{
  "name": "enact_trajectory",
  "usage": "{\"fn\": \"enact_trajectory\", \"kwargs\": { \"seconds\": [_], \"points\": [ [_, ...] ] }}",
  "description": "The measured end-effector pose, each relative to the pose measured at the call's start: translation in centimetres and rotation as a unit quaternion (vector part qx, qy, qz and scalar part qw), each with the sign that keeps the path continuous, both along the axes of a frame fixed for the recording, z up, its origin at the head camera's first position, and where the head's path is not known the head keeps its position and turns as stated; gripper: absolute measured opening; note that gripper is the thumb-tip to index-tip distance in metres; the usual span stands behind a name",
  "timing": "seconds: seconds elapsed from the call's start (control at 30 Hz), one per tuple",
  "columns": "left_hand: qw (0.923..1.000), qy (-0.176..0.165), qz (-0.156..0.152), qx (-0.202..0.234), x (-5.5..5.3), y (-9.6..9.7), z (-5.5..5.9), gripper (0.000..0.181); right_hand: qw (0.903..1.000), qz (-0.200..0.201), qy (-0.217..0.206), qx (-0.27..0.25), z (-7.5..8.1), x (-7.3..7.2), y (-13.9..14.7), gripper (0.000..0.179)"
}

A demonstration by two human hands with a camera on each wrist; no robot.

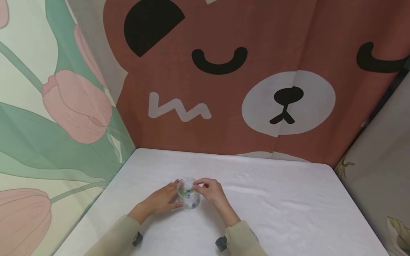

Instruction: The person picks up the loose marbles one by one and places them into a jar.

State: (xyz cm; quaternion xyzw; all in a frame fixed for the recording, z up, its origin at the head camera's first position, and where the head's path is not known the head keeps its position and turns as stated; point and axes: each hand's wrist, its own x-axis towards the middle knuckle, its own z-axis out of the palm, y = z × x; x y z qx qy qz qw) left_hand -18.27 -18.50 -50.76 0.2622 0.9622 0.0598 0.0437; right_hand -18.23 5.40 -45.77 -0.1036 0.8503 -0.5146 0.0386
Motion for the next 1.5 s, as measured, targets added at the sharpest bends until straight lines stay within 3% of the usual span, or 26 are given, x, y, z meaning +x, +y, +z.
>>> {"fn": "enact_trajectory", "kwargs": {
  "seconds": [0.3, 0.57, 0.9, 1.23, 1.5],
  "points": [
    [1.0, 0.004, 0.002, -0.007, 0.1, 0.1, 0.0, 0.093, 0.9999, -0.004, -0.007, 0.012, -0.8, -0.5, -0.1, 0.018],
    [1.0, -0.005, -0.001, -0.008, 0.0, 0.1, 0.2, 0.093, 0.9998, 0.014, -0.008, -0.009, -1.0, -0.5, -0.2, 0.019],
    [0.9999, -0.013, 0.004, -0.002, 0.2, 0.1, 0.4, 0.093, 0.9995, 0.019, -0.026, 0.006, -1.0, -0.7, -0.7, 0.047],
    [0.9998, -0.015, 0.01, -0.001, 0.2, 0.1, 0.5, 0.093, 0.9995, 0.015, -0.025, 0.013, -0.6, -0.5, -0.5, 0.046],
    [0.9999, -0.004, -0.003, -0.01, -0.1, -0.2, 1.0, 0.094, 0.9994, -0.026, -0.024, 0.006, -0.6, -0.5, 0.5, 0.027]
  ]
}}
